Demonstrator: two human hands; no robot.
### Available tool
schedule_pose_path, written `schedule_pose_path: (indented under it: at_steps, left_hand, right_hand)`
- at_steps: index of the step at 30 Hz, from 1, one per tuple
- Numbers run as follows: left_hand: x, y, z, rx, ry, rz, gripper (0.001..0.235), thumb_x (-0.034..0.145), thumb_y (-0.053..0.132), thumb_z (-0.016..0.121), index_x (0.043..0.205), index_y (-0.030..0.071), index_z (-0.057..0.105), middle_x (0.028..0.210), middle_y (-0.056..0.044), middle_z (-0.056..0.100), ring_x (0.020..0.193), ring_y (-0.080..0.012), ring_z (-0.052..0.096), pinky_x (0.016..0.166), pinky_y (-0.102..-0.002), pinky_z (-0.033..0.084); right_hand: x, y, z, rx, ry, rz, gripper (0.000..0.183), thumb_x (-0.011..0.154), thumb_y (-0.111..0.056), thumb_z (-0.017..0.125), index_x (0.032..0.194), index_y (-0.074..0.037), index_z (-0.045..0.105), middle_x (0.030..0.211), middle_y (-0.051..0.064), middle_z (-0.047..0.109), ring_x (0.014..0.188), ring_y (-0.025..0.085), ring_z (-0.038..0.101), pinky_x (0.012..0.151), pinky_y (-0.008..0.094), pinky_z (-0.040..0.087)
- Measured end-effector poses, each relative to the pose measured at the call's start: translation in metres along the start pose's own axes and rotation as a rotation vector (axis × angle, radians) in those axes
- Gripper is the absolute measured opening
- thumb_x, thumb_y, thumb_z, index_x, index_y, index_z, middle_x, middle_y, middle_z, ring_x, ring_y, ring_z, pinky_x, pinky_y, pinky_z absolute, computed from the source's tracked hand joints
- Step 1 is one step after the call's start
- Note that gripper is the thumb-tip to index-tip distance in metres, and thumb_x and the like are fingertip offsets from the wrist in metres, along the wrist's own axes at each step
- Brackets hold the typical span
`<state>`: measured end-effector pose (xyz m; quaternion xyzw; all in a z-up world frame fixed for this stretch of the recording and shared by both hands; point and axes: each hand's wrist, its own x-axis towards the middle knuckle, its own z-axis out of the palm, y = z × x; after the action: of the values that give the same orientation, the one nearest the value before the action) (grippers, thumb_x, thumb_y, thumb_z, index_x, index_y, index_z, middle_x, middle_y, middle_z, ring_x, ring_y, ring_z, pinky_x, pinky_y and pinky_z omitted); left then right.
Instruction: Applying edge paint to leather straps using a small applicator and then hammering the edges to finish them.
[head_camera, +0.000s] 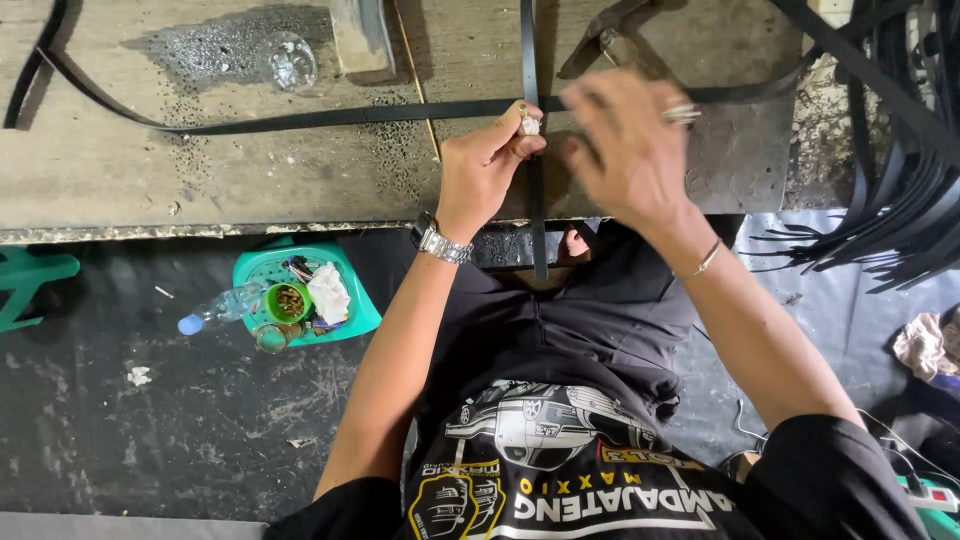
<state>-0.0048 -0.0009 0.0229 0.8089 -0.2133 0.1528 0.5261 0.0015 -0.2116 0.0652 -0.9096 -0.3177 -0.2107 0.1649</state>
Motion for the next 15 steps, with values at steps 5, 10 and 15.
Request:
schedule_pose_path:
  at_steps: [5, 10, 15]
  left_hand:
    - [0.002, 0.001, -0.003, -0.012, 0.008, -0.024, 0.026, 0.102, 0.015, 0.073, 0.127, 0.010, 0.066, 0.099, 0.001, 0.080, 0.080, -0.0036, 0.075, 0.070, -0.020, 0.063]
    - [0.015, 0.023, -0.014, -0.130, 0.038, -0.129, 0.027, 0.103, 0.029, 0.061, 0.108, 0.003, 0.069, 0.088, -0.006, 0.079, 0.079, -0.0134, 0.080, 0.076, -0.023, 0.068]
    - [0.013, 0.022, -0.012, -0.227, 0.059, -0.190, 0.028, 0.102, 0.024, 0.062, 0.113, -0.002, 0.066, 0.084, -0.008, 0.077, 0.080, -0.0157, 0.079, 0.078, -0.028, 0.071]
  right_hand:
    - [-0.002, -0.012, 0.004, 0.091, -0.274, -0.018, 0.060, 0.100, -0.044, 0.075, 0.144, -0.003, 0.065, 0.155, 0.019, 0.052, 0.149, 0.036, 0.041, 0.123, 0.054, 0.029]
    - [-0.001, -0.013, 0.003, 0.174, -0.253, -0.003, 0.052, 0.100, -0.040, 0.077, 0.130, 0.002, 0.073, 0.156, 0.019, 0.048, 0.149, 0.038, 0.041, 0.124, 0.056, 0.032]
    - [-0.001, -0.013, 0.004, 0.181, -0.272, 0.014, 0.059, 0.099, -0.042, 0.078, 0.139, 0.000, 0.069, 0.158, 0.019, 0.046, 0.150, 0.038, 0.040, 0.125, 0.056, 0.027]
